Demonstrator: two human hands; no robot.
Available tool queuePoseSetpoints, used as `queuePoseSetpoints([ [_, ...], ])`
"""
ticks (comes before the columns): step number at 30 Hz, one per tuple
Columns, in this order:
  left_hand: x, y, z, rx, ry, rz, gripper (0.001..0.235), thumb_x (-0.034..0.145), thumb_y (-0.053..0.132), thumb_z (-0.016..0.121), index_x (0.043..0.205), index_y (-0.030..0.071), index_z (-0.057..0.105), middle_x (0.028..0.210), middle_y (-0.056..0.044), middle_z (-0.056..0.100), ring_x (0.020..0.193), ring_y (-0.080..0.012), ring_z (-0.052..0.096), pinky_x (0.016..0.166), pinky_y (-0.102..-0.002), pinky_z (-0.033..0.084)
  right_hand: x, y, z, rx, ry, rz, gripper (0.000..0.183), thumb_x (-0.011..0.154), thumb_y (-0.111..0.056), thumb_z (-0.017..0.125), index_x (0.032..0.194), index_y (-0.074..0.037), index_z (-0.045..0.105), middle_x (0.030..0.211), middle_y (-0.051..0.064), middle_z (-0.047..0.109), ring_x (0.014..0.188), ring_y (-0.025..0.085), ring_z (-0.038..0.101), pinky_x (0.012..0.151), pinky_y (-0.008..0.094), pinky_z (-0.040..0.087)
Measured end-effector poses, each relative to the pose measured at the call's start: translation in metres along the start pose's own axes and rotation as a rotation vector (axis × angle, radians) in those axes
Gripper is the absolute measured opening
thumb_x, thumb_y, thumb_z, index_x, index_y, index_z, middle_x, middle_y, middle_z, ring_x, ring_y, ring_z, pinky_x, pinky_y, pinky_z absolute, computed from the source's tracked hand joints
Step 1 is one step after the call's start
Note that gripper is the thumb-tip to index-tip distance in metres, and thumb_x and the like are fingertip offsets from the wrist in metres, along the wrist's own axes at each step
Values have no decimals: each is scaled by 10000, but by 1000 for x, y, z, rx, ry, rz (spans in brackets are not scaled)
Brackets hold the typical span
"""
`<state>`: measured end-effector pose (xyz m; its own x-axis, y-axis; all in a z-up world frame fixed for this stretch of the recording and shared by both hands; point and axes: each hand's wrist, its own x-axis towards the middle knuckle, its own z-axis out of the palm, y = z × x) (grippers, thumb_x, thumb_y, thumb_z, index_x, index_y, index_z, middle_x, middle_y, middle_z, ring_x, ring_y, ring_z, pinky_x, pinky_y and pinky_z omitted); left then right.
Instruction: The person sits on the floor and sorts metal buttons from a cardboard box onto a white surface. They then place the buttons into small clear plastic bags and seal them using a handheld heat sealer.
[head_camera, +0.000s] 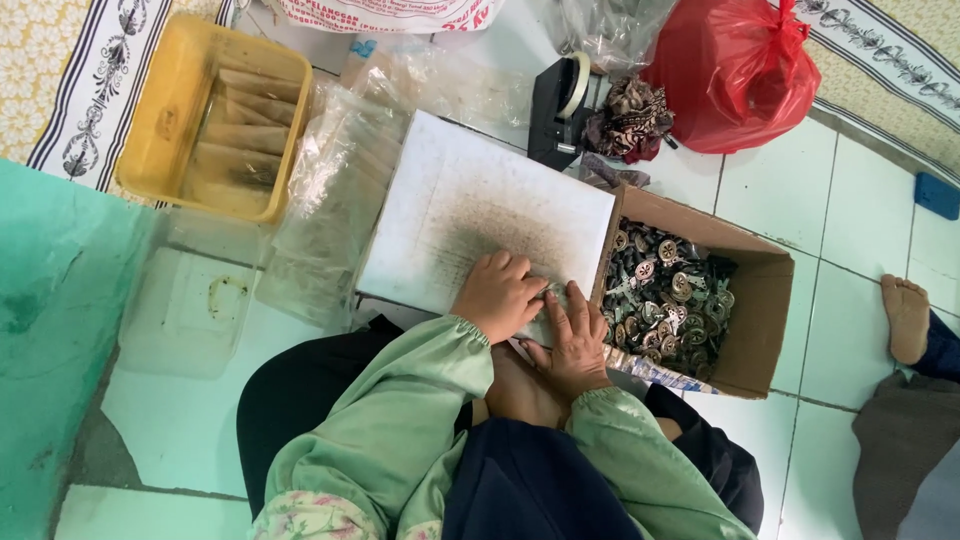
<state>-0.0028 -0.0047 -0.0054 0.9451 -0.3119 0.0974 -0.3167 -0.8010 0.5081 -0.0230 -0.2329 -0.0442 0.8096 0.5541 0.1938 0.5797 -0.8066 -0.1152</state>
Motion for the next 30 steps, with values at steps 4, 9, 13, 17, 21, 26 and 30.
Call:
queuePoseSetpoints([
  [4, 0, -3, 9, -4, 59, -16, 279, 955, 385, 649, 1095, 148, 696, 1011, -35, 473, 1010, -223, 458, 871, -410, 402, 3, 5, 4, -36, 0, 21, 985, 799, -817, 578, 1578, -230, 440, 1565, 130, 395, 1197, 343, 457, 967, 472, 380],
  [9, 2, -4, 5, 23, 96, -8, 278, 931, 384, 686, 1080, 150, 710, 1010, -44, 472, 1020, -231, 448, 852, -413, 395, 15, 6, 2, -63, -44, 53, 984, 801, -891, 485, 1560, -266, 464, 1463, 74, 436, 1111, 309, 461, 934, 456, 367],
  [13, 2, -5, -7, -12, -14, -17, 317, 966, 406, 642, 1144, 146, 674, 1059, -49, 463, 1049, -227, 436, 882, -415, 394, 14, 7, 10, -7, 32, 76, 993, 803, -869, 524, 1548, -213, 488, 1418, 95, 483, 1128, 314, 471, 950, 443, 373],
  [17, -5, -6, -4, -11, -1, -17, 469, 920, 452, 681, 1276, 159, 598, 1136, -72, 508, 1108, -274, 493, 916, -458, 411, 10, 10, 17, 152, 115, 110, 985, 841, -869, 473, 1564, -200, 463, 1443, 91, 469, 1169, 305, 464, 984, 430, 372],
  [21, -16, -2, 7, 4, 84, 90, 406, 895, 408, 738, 1204, 162, 644, 1152, -66, 540, 1129, -268, 506, 961, -455, 393, 4, 10, 16, 159, 184, 86, 916, 868, -772, 549, 1571, -192, 456, 1478, 130, 446, 1159, 343, 481, 988, 475, 404],
  [26, -25, -8, 38, 129, 208, 165, 244, 918, 330, 675, 1091, 163, 635, 1156, -11, 560, 1142, -232, 532, 956, -415, 414, 6, 11, 4, 272, 198, 78, 684, 896, -495, 738, 1466, -168, 548, 1444, 142, 469, 1101, 346, 564, 953, 489, 431],
  [30, -24, -19, 67, 208, 316, 245, 121, 966, 228, 660, 1020, 120, 648, 1080, -48, 593, 1076, -247, 584, 925, -414, 447, 9, 1, -10, 208, 202, 73, 625, 850, -380, 795, 1410, -213, 574, 1438, 131, 467, 1133, 331, 563, 965, 489, 445],
])
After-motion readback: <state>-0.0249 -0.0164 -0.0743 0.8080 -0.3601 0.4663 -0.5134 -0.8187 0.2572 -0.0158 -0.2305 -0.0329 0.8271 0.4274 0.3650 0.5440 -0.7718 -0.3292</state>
